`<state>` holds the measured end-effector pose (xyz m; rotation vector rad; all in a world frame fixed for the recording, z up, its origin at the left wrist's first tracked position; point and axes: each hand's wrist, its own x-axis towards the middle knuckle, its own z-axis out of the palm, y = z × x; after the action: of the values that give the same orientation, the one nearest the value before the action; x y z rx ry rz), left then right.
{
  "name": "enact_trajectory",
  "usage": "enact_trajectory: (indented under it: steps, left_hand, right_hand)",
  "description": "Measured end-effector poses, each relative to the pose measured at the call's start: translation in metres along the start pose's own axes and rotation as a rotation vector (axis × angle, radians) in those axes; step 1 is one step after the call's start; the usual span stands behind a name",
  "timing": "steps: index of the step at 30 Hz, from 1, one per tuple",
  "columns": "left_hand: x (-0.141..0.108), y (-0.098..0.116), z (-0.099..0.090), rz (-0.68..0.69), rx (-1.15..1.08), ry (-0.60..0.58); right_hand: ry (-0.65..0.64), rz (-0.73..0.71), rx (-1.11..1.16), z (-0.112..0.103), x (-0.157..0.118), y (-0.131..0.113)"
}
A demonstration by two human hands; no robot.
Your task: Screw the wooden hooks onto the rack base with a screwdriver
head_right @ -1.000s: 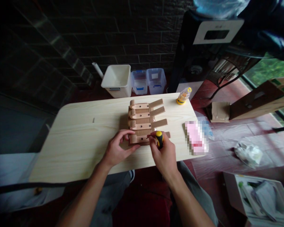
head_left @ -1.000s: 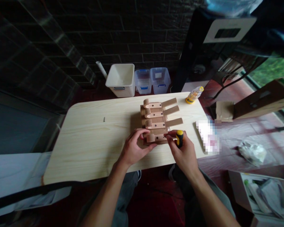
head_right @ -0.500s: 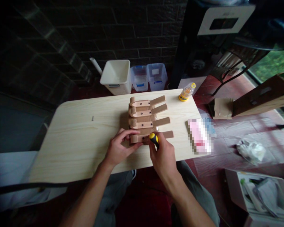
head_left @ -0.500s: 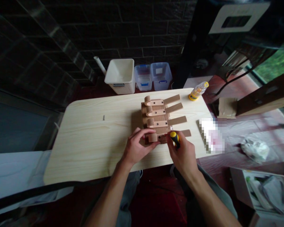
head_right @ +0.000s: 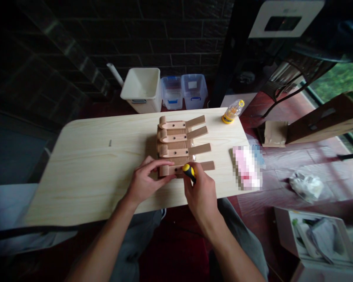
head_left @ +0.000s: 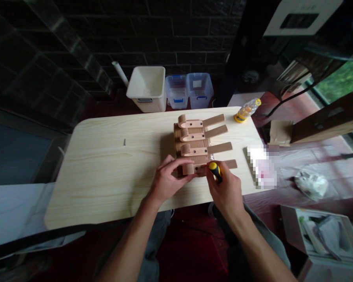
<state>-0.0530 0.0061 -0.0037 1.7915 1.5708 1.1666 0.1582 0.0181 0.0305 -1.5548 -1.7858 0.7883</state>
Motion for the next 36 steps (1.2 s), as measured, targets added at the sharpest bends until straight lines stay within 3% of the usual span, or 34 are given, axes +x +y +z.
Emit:
enact_trajectory:
  steps: [13, 36]
  left_hand:
    - [-0.0012, -0.0081, 0.0007, 0.052, 0.006, 0.009]
    - [0.0062, -0.0012, 0.0013, 0.132, -0.008, -0.030]
  right_hand:
    - [-0.018, -0.027, -0.030, -0.0021, -0.0003, -0.0015]
    - [-0.006, -0.055, -0.052, 0.0001, -0.0012, -0.0015]
